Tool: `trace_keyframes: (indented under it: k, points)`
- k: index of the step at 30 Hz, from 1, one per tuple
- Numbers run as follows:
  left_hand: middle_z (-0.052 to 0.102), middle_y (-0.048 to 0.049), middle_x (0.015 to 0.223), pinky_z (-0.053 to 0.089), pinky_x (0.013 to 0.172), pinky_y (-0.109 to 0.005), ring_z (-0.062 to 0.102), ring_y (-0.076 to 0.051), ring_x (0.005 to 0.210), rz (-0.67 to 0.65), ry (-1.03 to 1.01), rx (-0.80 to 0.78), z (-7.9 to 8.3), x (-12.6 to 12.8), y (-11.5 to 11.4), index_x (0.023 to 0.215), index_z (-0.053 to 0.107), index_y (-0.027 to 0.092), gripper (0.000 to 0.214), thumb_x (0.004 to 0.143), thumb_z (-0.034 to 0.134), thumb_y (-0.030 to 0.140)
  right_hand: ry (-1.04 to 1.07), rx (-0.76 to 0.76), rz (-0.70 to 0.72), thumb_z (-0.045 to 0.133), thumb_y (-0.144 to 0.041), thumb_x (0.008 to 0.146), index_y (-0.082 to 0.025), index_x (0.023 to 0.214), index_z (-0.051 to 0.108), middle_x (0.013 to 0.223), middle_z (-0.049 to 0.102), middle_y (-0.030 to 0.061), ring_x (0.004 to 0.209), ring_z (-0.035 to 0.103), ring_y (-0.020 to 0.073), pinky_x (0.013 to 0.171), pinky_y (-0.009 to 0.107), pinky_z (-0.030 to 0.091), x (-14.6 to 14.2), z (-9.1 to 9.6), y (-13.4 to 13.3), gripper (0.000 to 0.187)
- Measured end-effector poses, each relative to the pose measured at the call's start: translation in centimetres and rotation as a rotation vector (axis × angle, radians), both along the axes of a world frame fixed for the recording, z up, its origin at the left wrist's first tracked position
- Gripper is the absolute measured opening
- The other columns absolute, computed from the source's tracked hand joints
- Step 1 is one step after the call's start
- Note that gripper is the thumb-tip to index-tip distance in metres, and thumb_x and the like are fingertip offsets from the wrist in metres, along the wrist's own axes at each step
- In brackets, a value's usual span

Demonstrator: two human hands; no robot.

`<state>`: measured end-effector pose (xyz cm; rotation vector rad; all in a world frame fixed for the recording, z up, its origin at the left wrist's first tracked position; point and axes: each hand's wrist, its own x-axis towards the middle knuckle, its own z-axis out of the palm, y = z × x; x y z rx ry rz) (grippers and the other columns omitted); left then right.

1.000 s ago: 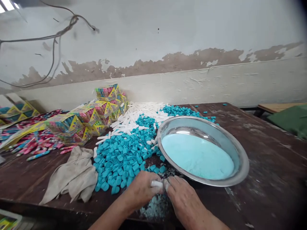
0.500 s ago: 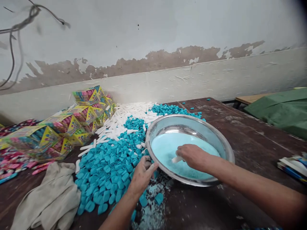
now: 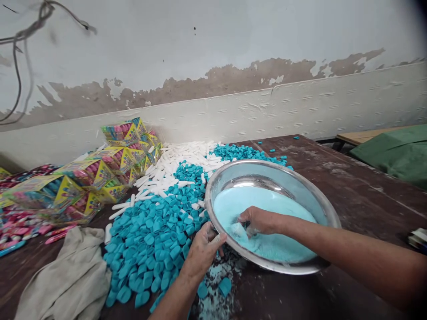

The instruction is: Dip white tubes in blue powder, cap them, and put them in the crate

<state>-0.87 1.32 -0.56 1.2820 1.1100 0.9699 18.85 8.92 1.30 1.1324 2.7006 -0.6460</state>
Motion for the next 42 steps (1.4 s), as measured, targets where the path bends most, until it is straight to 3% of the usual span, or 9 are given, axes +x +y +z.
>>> trace_keyframes:
  k: [3, 7, 10, 15, 21, 27, 35, 39, 42]
  points:
    - [0.057, -0.0001, 0.072, 0.036, 0.044, -0.020, 0.047, -0.008, 0.049, 0.005, -0.016, -0.013, 0.1, 0.1, -0.1, 0.097, 0.051, 0.012, 0.042, 0.071, 0.059, 0.044, 0.123, -0.027, 0.007, 0.057, -0.013, 0.068, -0.015, 0.080, 0.065, 0.070, 0.065, -0.0050, 0.066, 0.059, 0.0124, 0.053, 0.016, 0.039, 1.4, 0.4, 0.5, 0.015]
    - [0.055, 0.0011, 0.069, 0.035, 0.043, -0.020, 0.047, -0.009, 0.048, 0.000, 0.005, -0.004, 0.1, 0.1, -0.2, 0.098, 0.051, 0.012, 0.041, 0.073, 0.057, 0.045, 0.011, 0.212, 0.016, 0.053, 0.000, 0.066, -0.014, 0.070, 0.065, 0.068, 0.064, 0.0034, 0.067, 0.059, 0.0159, 0.061, 0.023, 0.037, 1.9, 0.9, 0.0, 0.018]
    - [0.055, 0.0013, 0.069, 0.035, 0.044, -0.020, 0.047, -0.009, 0.048, -0.011, 0.025, 0.007, 0.0, 0.0, -0.2, 0.097, 0.051, 0.012, 0.039, 0.075, 0.056, 0.044, -0.034, 0.247, 0.009, 0.048, 0.008, 0.062, -0.012, 0.059, 0.061, 0.064, 0.063, 0.0075, 0.066, 0.059, 0.0185, 0.064, 0.027, 0.037, 0.9, 0.3, -0.8, 0.024]
    - [0.056, 0.0002, 0.071, 0.034, 0.043, -0.020, 0.047, -0.008, 0.047, -0.009, 0.020, 0.004, -0.1, 0.0, -0.2, 0.098, 0.050, 0.012, 0.040, 0.074, 0.056, 0.044, -0.014, 0.164, 0.054, 0.052, 0.000, 0.063, -0.015, 0.066, 0.065, 0.066, 0.064, 0.0031, 0.065, 0.057, 0.0173, 0.059, 0.025, 0.038, -0.4, -0.5, -0.9, 0.020]
    - [0.057, -0.0003, 0.073, 0.033, 0.043, -0.019, 0.047, -0.008, 0.047, -0.009, 0.017, -0.006, -0.1, 0.0, -0.1, 0.097, 0.051, 0.012, 0.041, 0.074, 0.057, 0.046, 0.145, -0.120, 0.048, 0.056, -0.016, 0.069, -0.015, 0.081, 0.065, 0.069, 0.063, -0.0056, 0.065, 0.057, 0.0124, 0.055, 0.017, 0.039, 1.4, 0.7, 0.5, 0.015]
    - [0.056, 0.0001, 0.072, 0.031, 0.042, -0.018, 0.047, -0.008, 0.047, -0.025, 0.026, 0.009, -0.2, -0.1, -0.1, 0.096, 0.051, 0.013, 0.042, 0.074, 0.056, 0.048, -0.100, 0.242, 0.046, 0.048, 0.002, 0.066, -0.013, 0.069, 0.065, 0.071, 0.065, 0.0074, 0.069, 0.058, 0.0186, 0.062, 0.026, 0.037, 1.1, 1.3, -0.4, 0.023]
    - [0.056, -0.0022, 0.079, 0.034, 0.044, -0.021, 0.047, -0.009, 0.049, -0.014, 0.005, 0.000, 0.0, 0.2, -0.2, 0.092, 0.049, 0.013, 0.043, 0.071, 0.057, 0.050, -0.049, 0.156, 0.092, 0.055, -0.007, 0.064, -0.016, 0.070, 0.064, 0.065, 0.062, 0.0003, 0.062, 0.055, 0.0147, 0.055, 0.022, 0.035, -0.3, 0.0, -0.8, 0.015]
    - [0.043, 0.0047, 0.058, 0.030, 0.047, -0.021, 0.040, -0.009, 0.049, 0.161, 0.156, 0.061, -0.3, -0.1, -0.5, 0.070, 0.042, 0.017, 0.033, 0.070, 0.059, 0.045, 0.167, -0.086, -0.046, 0.059, -0.018, 0.064, -0.016, 0.071, 0.063, 0.060, 0.055, -0.0057, 0.056, 0.048, 0.0106, 0.049, 0.018, 0.033, 1.6, 0.9, 0.1, 0.009]
    - [0.040, 0.0039, 0.061, 0.033, 0.054, -0.023, 0.042, -0.012, 0.057, 0.398, 0.422, 0.299, 0.7, -0.1, -1.2, 0.066, 0.039, 0.019, 0.030, 0.071, 0.061, 0.039, 0.319, -0.195, -0.147, 0.061, -0.020, 0.060, -0.015, 0.065, 0.061, 0.057, 0.051, -0.0066, 0.056, 0.045, 0.0102, 0.051, 0.019, 0.032, 3.0, 1.4, -0.4, 0.007]
